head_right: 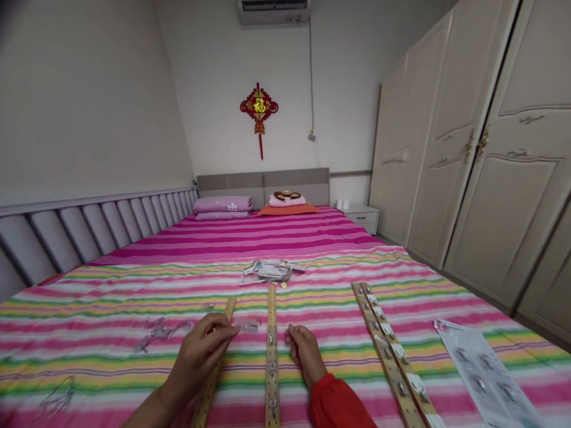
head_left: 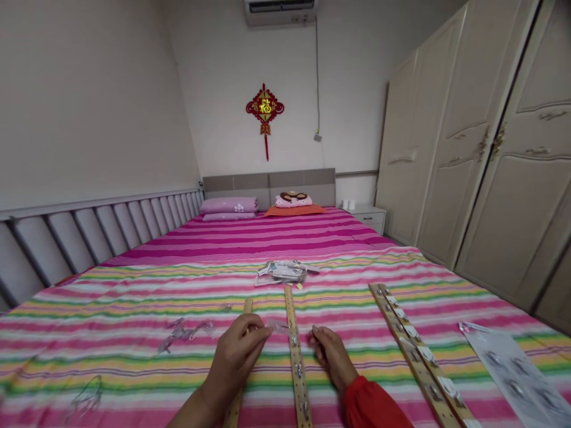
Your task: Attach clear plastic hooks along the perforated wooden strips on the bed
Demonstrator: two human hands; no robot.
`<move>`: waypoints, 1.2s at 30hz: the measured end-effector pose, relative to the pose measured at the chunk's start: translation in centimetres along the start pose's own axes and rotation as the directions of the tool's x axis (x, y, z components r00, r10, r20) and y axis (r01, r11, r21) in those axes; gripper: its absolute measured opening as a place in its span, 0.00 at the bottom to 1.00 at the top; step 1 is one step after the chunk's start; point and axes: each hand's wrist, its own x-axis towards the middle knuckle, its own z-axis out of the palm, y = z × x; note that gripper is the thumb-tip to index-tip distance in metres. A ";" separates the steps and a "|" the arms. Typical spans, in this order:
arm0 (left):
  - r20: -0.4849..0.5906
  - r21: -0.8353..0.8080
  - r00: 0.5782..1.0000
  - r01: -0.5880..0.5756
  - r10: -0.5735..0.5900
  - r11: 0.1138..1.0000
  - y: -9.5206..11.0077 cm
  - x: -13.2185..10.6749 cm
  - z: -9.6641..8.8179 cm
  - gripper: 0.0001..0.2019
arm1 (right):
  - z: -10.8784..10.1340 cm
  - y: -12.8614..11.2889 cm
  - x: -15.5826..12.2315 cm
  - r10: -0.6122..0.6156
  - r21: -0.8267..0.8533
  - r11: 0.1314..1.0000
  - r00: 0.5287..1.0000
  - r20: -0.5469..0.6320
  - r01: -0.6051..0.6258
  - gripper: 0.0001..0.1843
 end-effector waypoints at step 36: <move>0.365 -0.390 0.832 0.544 -0.418 0.743 5.0 -0.8 3.3 0.19 | 0.1 -8.3 -6.0 0.076 -0.141 0.990 0.907 0.414 -0.019 0.14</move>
